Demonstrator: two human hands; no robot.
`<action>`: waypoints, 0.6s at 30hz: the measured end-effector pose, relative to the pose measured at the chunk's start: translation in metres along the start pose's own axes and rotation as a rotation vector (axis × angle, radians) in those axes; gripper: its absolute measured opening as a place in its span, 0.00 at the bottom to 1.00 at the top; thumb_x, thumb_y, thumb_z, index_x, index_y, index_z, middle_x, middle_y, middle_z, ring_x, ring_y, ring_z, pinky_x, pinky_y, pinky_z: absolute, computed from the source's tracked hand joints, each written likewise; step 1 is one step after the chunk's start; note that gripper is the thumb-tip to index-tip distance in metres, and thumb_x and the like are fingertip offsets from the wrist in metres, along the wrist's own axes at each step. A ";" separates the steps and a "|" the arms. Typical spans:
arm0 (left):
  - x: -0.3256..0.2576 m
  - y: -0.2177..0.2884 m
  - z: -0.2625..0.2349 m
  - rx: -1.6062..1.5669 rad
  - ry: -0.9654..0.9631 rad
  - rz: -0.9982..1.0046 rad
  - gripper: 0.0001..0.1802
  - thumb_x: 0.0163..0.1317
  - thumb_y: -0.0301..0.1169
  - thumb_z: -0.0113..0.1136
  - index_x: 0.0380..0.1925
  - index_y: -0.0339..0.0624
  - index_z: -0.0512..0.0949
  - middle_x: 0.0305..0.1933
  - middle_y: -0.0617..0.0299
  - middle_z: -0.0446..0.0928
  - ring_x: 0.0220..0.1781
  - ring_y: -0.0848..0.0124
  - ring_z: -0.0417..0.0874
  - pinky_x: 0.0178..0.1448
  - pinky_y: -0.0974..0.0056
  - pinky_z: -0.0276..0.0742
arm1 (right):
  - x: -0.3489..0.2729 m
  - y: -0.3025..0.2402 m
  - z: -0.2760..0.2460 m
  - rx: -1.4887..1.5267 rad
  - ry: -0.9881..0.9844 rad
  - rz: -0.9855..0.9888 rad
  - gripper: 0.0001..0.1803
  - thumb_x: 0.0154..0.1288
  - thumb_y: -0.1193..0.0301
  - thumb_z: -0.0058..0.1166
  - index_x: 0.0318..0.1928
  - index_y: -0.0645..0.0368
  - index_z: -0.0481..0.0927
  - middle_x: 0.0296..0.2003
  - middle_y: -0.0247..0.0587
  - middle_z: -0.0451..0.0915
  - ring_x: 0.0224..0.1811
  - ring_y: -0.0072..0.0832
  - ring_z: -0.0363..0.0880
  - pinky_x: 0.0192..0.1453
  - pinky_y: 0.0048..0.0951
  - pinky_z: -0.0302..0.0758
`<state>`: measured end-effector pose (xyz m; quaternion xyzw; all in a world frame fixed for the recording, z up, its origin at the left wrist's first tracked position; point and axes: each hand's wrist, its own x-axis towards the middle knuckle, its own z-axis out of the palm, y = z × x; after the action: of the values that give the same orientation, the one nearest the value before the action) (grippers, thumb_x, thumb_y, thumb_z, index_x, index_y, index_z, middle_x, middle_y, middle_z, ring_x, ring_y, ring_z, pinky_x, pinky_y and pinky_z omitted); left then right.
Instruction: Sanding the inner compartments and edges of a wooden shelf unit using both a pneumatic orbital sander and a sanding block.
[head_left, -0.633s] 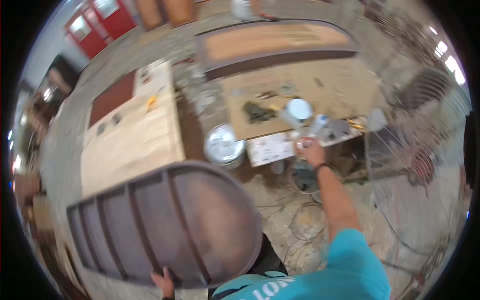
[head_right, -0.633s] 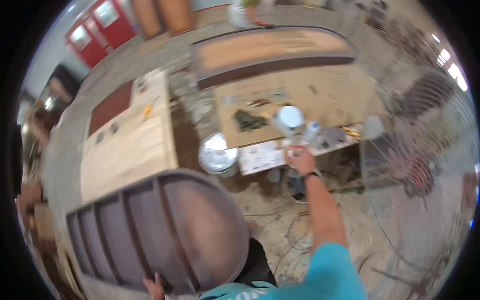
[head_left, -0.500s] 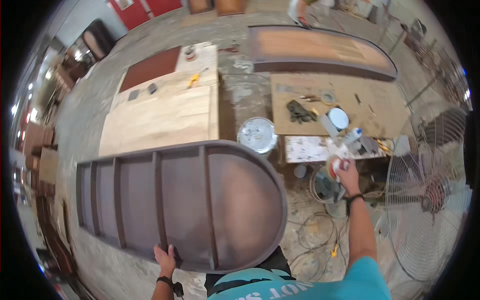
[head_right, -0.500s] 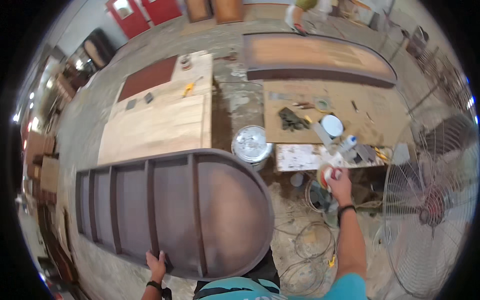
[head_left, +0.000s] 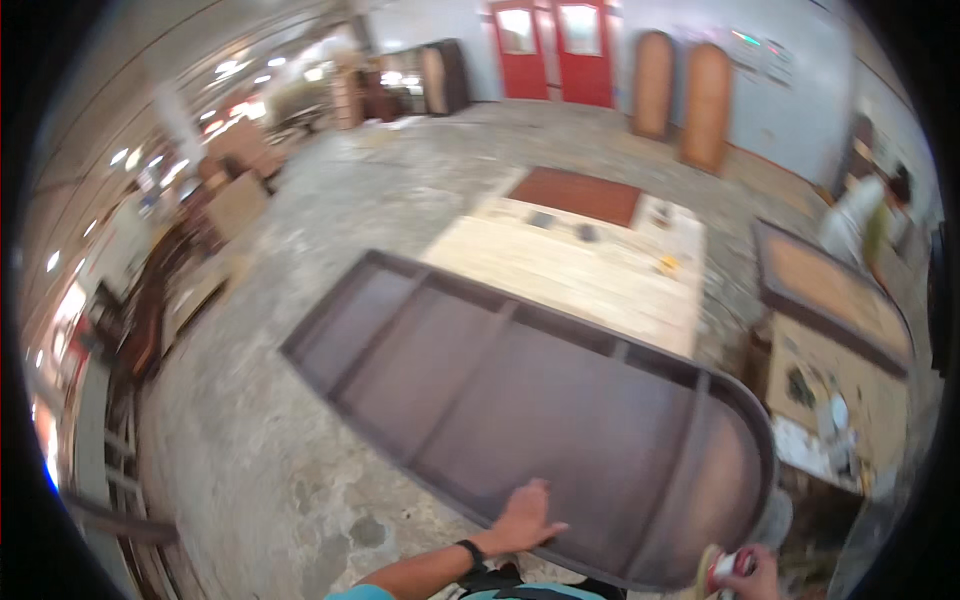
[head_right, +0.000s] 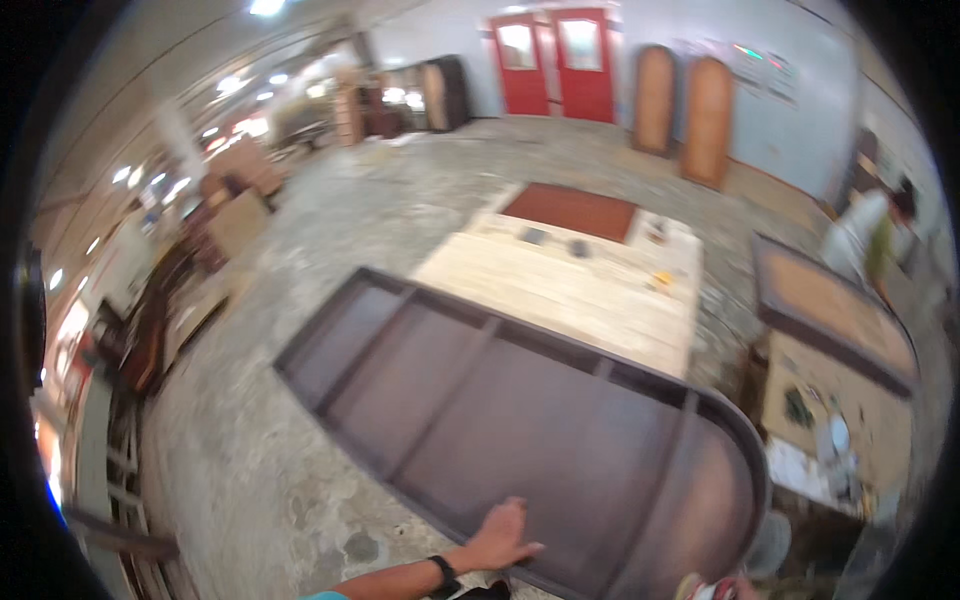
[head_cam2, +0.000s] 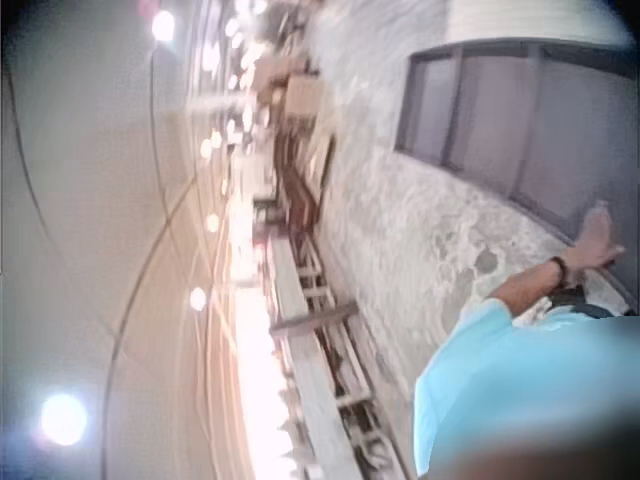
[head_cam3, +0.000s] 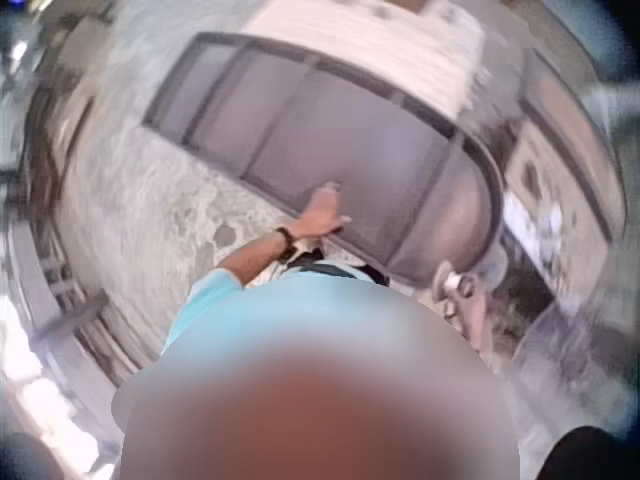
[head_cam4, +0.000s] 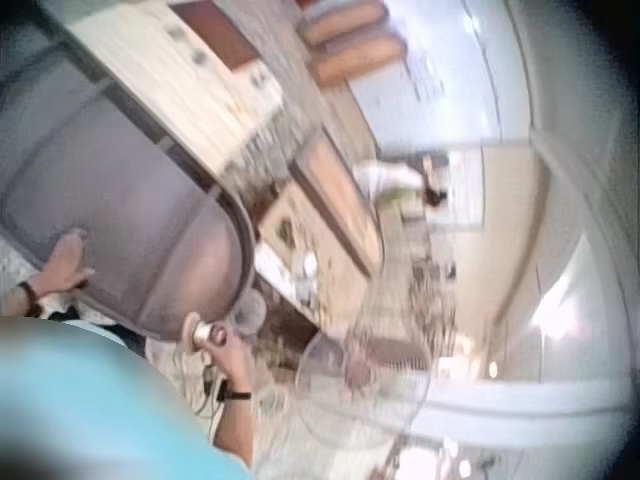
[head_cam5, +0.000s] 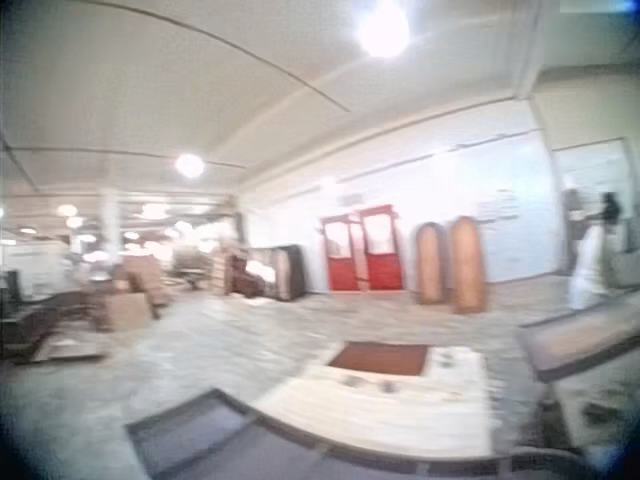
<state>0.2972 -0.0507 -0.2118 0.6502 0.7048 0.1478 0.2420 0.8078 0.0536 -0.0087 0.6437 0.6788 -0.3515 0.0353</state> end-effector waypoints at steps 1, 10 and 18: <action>-0.008 -0.018 0.011 -0.027 0.051 0.080 0.53 0.74 0.59 0.72 0.77 0.19 0.70 0.84 0.25 0.65 0.91 0.33 0.61 0.92 0.36 0.58 | -0.007 -0.068 0.011 0.089 -0.026 -0.056 0.34 0.62 0.60 0.86 0.66 0.51 0.86 0.55 0.53 0.93 0.64 0.52 0.91 0.62 0.52 0.87; -0.031 -0.205 -0.128 0.282 0.415 -0.277 0.57 0.70 0.51 0.76 0.86 0.28 0.60 0.92 0.32 0.56 0.96 0.36 0.51 0.94 0.27 0.45 | 0.139 -0.168 0.136 0.778 0.001 -0.276 0.25 0.72 0.67 0.76 0.62 0.66 0.80 0.53 0.43 0.89 0.52 0.31 0.91 0.60 0.39 0.88; -0.029 -0.226 -0.158 0.161 0.266 -0.469 0.59 0.75 0.50 0.72 0.91 0.29 0.51 0.94 0.36 0.56 0.97 0.43 0.52 0.97 0.36 0.45 | 0.327 -0.296 0.164 1.651 0.039 0.049 0.25 0.75 0.44 0.76 0.56 0.46 0.83 0.44 0.28 0.84 0.42 0.24 0.82 0.41 0.36 0.79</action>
<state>0.0228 -0.0874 -0.1937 0.4612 0.8712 0.1154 0.1227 0.4205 0.2678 -0.1675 0.4830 0.1884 -0.7251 -0.4532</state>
